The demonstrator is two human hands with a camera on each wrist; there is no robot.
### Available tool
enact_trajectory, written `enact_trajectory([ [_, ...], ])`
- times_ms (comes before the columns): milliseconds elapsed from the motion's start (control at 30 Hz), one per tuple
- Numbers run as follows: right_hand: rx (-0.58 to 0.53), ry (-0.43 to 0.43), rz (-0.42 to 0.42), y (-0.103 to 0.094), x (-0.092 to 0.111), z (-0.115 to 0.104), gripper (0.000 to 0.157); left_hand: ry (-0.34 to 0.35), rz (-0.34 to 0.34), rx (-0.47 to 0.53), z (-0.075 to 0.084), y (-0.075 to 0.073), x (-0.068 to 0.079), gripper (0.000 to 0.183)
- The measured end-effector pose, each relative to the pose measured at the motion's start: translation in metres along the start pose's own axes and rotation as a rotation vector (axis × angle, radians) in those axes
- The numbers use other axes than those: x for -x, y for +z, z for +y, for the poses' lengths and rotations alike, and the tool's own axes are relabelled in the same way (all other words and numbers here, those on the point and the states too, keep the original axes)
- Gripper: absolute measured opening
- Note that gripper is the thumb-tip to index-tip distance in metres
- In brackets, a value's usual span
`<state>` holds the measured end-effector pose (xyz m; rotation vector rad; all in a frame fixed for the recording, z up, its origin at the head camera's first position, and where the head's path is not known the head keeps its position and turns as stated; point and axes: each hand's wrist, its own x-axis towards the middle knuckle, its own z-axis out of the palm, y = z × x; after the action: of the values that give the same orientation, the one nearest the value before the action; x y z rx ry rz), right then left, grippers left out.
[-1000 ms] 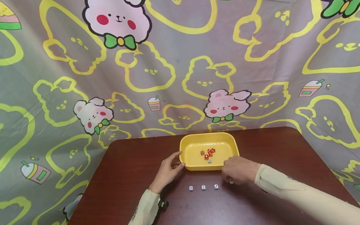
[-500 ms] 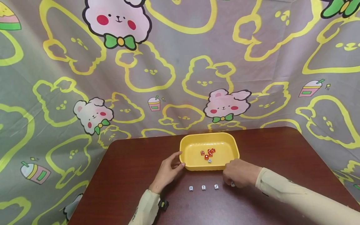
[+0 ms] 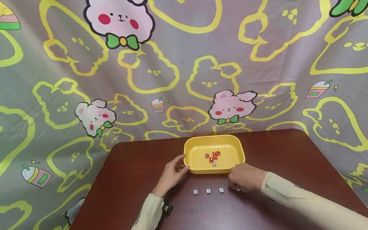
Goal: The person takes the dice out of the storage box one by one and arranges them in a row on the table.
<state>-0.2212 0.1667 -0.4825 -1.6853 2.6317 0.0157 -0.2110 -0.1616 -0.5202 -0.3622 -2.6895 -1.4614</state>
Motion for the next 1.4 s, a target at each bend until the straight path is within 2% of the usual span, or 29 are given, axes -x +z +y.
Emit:
enact_trajectory([
  [267, -0.064, 0.044, -0.050, -0.0009, -0.0009, 0.0002, 0.041, -0.001, 0.004, -0.005, 0.0001, 0.0002, -0.0015, 0.054],
  [467, -0.051, 0.059, -0.071, -0.0011, -0.0016, -0.0006, 0.041, 0.000, 0.005, -0.011, -0.0001, -0.0001, -0.0025, 0.053],
  [700, -0.013, 0.043, -0.059, 0.0004, -0.0013, -0.0012, 0.042, 0.005, 0.004, -0.012, -0.0002, 0.0008, -0.0025, 0.053],
  [1400, -0.014, 0.020, -0.029, -0.0014, 0.0003, -0.0023, 0.040, 0.004, 0.005, -0.002, -0.0007, 0.0007, -0.0006, 0.054],
])
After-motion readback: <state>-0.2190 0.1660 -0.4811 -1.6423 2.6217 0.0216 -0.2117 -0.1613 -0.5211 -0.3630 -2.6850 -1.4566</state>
